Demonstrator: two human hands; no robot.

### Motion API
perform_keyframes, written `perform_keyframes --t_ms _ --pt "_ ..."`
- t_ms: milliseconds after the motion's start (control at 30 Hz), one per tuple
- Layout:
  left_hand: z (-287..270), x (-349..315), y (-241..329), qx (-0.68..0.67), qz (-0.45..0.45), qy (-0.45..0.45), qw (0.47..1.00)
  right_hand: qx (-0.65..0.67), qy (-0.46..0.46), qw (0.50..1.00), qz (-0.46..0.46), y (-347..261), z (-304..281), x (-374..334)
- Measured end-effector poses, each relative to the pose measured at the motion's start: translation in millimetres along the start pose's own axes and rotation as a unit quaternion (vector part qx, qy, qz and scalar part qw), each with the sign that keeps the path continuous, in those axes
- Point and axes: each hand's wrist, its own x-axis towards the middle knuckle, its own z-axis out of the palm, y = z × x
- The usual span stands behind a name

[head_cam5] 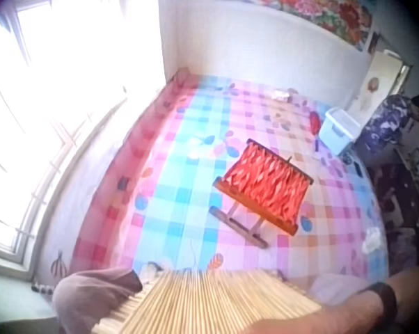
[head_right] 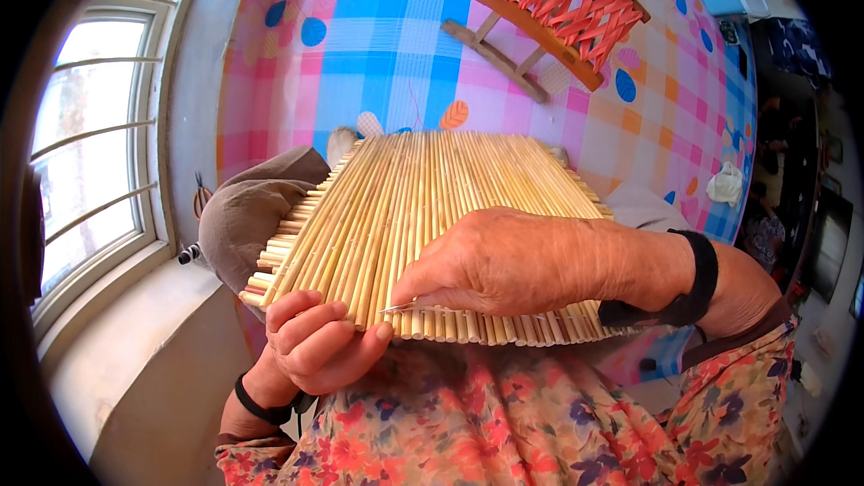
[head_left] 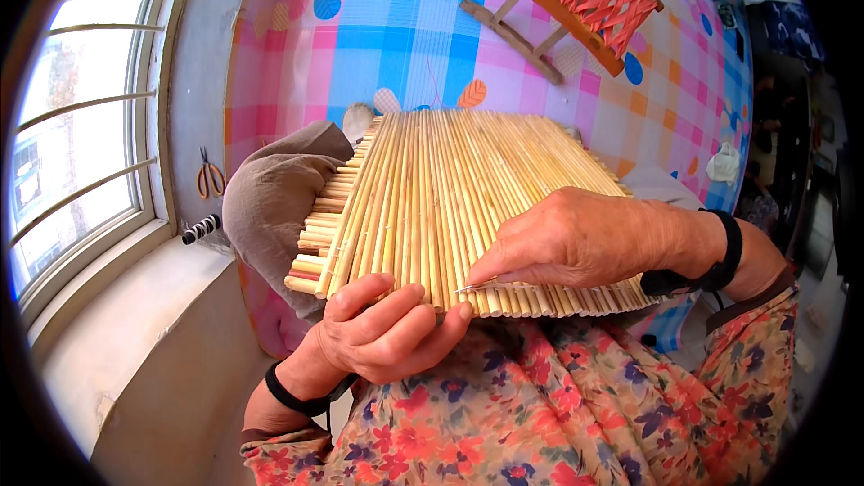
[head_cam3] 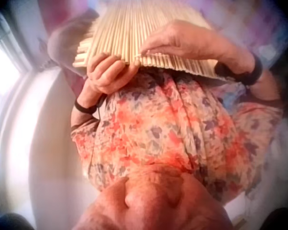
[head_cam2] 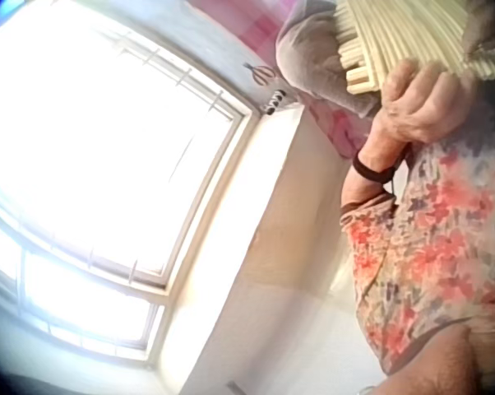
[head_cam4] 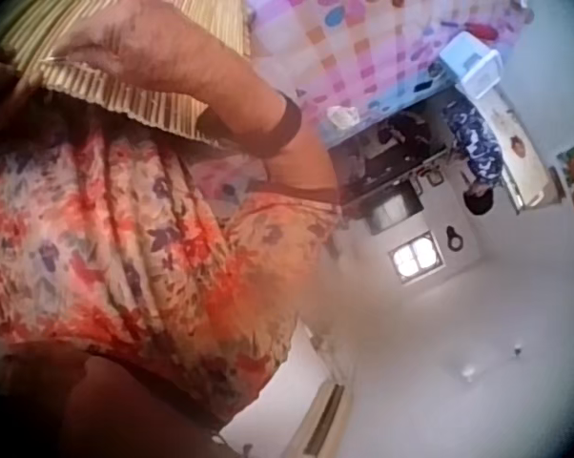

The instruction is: The person assembles a bamboo mat by threading a cord through the individual slats and trimming excess material with scissors.

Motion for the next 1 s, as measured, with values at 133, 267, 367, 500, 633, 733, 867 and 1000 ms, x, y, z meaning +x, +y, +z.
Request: perform_keyframes --t_ms 133,267,367,500,633,733,867,1000 --pt "0.2 -0.2 0.0 -0.013 -0.012 0.005 1.000 -0.004 -0.021 1.000 0.015 -3.5 -3.4 1.3" --pt "-4.2 0.4 0.8 -0.020 -0.021 -0.020 0.999 0.002 -0.017 1.000 0.020 -2.4 -2.2 1.9" --pt "-6.7 2.2 0.1 -0.024 -0.014 -0.037 0.999 0.010 -0.019 0.999 0.037 -3.4 -2.6 3.2" --pt "-10.3 7.8 -3.4 -0.036 0.007 -0.059 0.998 0.015 -0.019 0.999 0.043 -3.4 -2.3 2.5" --pt "-10.7 10.7 -5.4 -0.025 0.018 -0.057 0.998 0.009 -0.017 0.999 0.047 -3.5 -2.1 1.6" --pt "-9.9 9.8 -4.5 -0.019 0.022 -0.055 0.998 0.011 -0.017 0.999 0.046 -3.5 -1.8 1.1" --pt "-8.0 6.1 -4.1 -0.009 0.033 -0.043 0.998 0.036 -0.029 0.997 0.057 -3.7 -2.6 1.9" --pt "-8.2 4.9 -4.5 -0.010 0.036 -0.037 0.999 0.033 -0.038 0.997 0.059 -3.8 -3.2 2.9"
